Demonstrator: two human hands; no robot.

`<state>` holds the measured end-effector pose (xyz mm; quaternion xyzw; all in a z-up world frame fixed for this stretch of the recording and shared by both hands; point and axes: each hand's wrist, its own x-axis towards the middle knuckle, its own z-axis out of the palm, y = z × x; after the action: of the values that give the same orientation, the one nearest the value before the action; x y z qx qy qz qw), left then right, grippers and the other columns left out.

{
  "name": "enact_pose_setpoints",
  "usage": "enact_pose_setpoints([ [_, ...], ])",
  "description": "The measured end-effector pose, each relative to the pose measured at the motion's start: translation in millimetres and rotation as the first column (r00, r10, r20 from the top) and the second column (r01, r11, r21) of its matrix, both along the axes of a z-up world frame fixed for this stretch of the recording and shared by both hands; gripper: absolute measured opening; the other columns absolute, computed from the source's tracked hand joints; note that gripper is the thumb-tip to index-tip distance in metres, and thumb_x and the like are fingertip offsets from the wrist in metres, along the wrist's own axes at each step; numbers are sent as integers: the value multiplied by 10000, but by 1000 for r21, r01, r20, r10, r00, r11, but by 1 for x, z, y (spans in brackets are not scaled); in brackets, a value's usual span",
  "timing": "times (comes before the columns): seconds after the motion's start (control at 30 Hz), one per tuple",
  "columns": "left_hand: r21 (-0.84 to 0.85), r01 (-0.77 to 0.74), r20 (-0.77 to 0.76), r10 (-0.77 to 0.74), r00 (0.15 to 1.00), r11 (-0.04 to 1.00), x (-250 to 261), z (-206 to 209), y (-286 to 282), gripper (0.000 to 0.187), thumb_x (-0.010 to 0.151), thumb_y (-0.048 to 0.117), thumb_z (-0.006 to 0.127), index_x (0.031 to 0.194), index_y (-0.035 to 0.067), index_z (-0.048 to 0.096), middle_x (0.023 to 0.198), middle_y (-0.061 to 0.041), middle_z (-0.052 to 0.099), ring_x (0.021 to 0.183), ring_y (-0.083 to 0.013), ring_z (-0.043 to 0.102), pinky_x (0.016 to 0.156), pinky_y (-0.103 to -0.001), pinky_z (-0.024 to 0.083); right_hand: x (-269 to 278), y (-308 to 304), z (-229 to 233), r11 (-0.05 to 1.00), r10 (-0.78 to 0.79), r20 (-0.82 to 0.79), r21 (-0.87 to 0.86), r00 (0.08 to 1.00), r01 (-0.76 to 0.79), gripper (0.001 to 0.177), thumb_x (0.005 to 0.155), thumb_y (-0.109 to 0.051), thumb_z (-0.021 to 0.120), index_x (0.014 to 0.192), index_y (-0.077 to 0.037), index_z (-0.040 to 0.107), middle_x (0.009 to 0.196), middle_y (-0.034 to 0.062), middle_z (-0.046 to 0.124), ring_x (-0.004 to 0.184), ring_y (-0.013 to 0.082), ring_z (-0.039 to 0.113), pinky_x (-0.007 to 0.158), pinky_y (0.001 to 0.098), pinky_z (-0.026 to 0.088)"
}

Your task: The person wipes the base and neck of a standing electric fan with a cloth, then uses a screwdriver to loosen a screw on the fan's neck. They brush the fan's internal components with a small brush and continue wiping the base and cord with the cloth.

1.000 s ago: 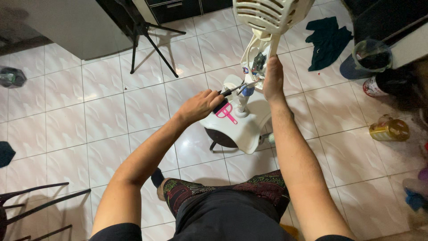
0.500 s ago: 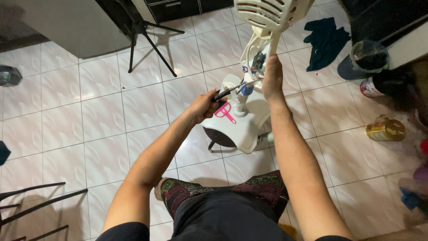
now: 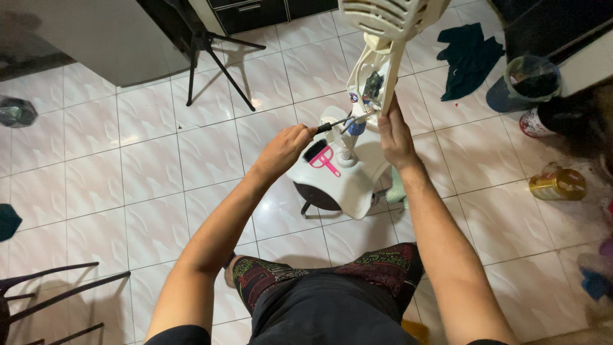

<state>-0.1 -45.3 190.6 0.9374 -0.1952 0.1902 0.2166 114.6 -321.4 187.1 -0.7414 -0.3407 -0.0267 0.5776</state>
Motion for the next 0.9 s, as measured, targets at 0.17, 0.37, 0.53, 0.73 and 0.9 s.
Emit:
enact_pose_setpoints([
  [0.17, -498, -263, -378, 66, 923, 826, 9, -48, -7, 321, 1094, 269, 431, 1090, 6, 614, 817, -75, 580, 731, -260, 604, 666, -362, 497, -1, -2, -4, 999, -30, -64, -28, 998, 28, 591, 1131, -326, 395, 1618, -19, 261, 1634, 190, 410, 1534, 331, 410, 1236, 388, 333],
  [0.37, -745, -568, -662, -280, 695, 350, 21, -71, -8, 369, 1119, 358, 425, 1114, 4, 530, 708, -11, 456, 571, -142, 380, 524, -308, 323, -6, 7, -3, 997, -42, 167, 65, 985, 32, 550, 1181, -338, 373, 1607, 5, 311, 1656, 218, 374, 1560, 354, 355, 1289, 416, 262],
  [0.53, -464, -175, -213, 82, 973, 869, 2, -32, -14, 315, 1016, 193, 541, 1261, 16, 451, 846, -62, 556, 723, -215, 584, 691, -364, 496, -9, 12, 3, 994, -39, 66, 105, 997, 32, 579, 1166, -398, 359, 1587, -1, 343, 1577, 185, 468, 1449, 310, 479, 1225, 401, 364],
  [0.73, 116, 65, 127, -80, 989, 991, 2, -5, 11, 238, 1037, 166, 568, 1225, 20, 564, 955, -119, 633, 849, -318, 635, 747, -437, 501, -11, 15, 6, 991, -7, 1, 136, 1000, 7, 587, 1145, -403, 364, 1574, -5, 328, 1544, 172, 456, 1393, 283, 509, 1140, 393, 464],
  [0.9, -255, -350, -368, 244, 897, 901, 5, -35, -12, 349, 1140, 339, 445, 1094, 21, 580, 723, -131, 591, 701, -386, 607, 667, -442, 428, -11, 15, -28, 972, -49, -81, 224, 996, 66, 585, 1140, -359, 388, 1597, -6, 291, 1533, 175, 445, 1366, 266, 524, 1078, 384, 521],
])
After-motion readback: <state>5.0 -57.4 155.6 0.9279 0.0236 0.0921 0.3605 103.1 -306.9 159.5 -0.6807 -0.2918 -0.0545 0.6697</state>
